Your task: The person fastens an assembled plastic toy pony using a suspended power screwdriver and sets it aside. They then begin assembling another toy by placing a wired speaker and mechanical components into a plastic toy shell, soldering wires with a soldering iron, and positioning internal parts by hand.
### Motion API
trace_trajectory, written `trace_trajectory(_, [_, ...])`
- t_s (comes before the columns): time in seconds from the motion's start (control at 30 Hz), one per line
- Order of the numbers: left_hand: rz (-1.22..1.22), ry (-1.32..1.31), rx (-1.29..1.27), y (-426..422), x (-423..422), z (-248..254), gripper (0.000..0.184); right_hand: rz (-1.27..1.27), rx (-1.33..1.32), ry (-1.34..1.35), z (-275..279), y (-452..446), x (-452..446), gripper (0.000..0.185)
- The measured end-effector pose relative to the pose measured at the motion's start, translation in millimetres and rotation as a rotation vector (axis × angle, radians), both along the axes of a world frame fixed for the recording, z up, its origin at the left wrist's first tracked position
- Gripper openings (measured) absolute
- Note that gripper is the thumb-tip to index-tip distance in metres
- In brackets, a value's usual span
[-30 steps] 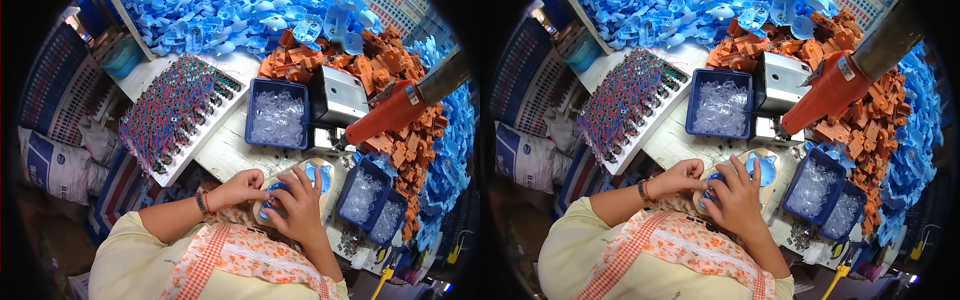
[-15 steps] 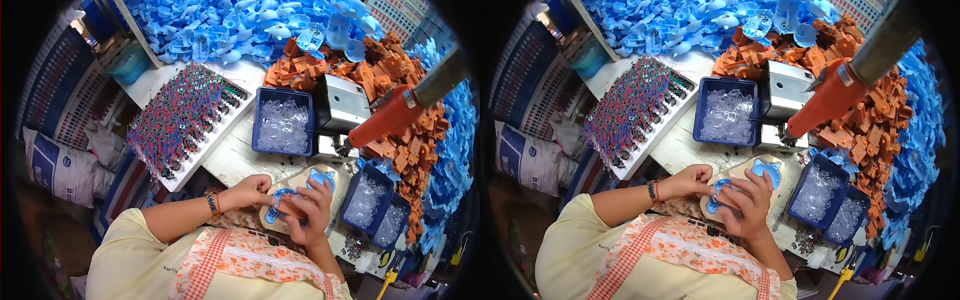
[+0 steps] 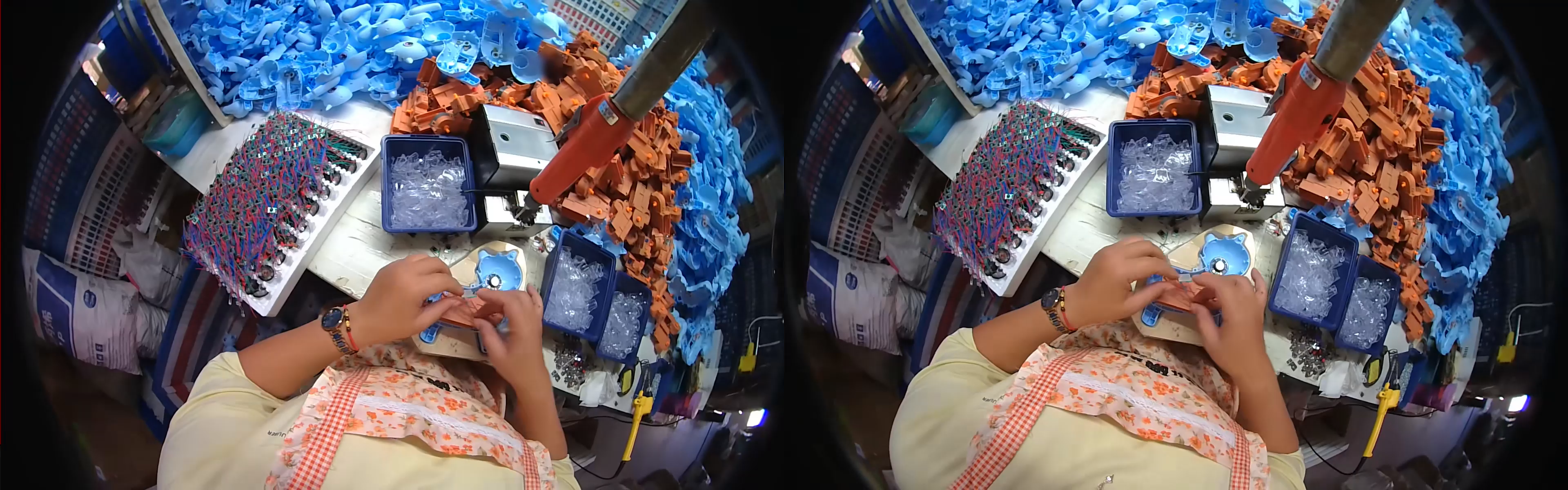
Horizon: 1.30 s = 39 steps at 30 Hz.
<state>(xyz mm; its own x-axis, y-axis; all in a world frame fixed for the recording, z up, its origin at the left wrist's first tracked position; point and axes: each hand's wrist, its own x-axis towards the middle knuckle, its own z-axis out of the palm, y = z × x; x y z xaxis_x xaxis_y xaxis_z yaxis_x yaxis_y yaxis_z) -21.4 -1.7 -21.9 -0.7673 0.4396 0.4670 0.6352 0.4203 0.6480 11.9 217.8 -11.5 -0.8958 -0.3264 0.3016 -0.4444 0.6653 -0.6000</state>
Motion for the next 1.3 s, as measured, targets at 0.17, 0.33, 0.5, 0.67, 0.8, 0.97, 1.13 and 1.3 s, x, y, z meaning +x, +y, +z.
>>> trace_trajectory(0.17, [0.009, 0.078, 0.018, 3, -6, -4, 0.012, -0.01, -0.275, -0.234, 9, 6, -16, 0.027])
trace_trajectory(0.33, [0.033, 0.076, -0.044, 11, -9, -5, 0.011, 0.086, -0.317, -0.197, 18, -3, -33, 0.028])
trace_trajectory(0.5, [0.059, 0.013, -0.073, 14, -16, -5, 0.013, -0.004, -0.574, -0.239, 16, -15, -34, 0.026])
trace_trajectory(0.67, [0.041, -0.384, 0.102, 13, -26, -9, 0.016, -0.242, -0.532, 0.231, -5, -9, -16, 0.025])
trace_trajectory(0.8, [-0.091, -0.593, 0.23, 9, -35, -13, 0.015, -0.186, -0.139, 0.17, -18, -6, -2, 0.02])
trace_trajectory(0.97, [-0.214, -0.739, 0.335, 8, -43, -29, 0.013, -0.173, -0.04, 0.106, -23, -9, -6, 0.011])
trace_trajectory(1.13, [-0.329, -0.837, 0.463, 6, -46, -34, 0.012, -0.186, -0.027, 0.072, -24, -12, -10, 0.01])
trace_trajectory(1.3, [-0.358, -0.775, 0.258, 3, -46, -17, 0.008, -0.178, -0.07, -0.013, -27, -9, -11, 0.01])
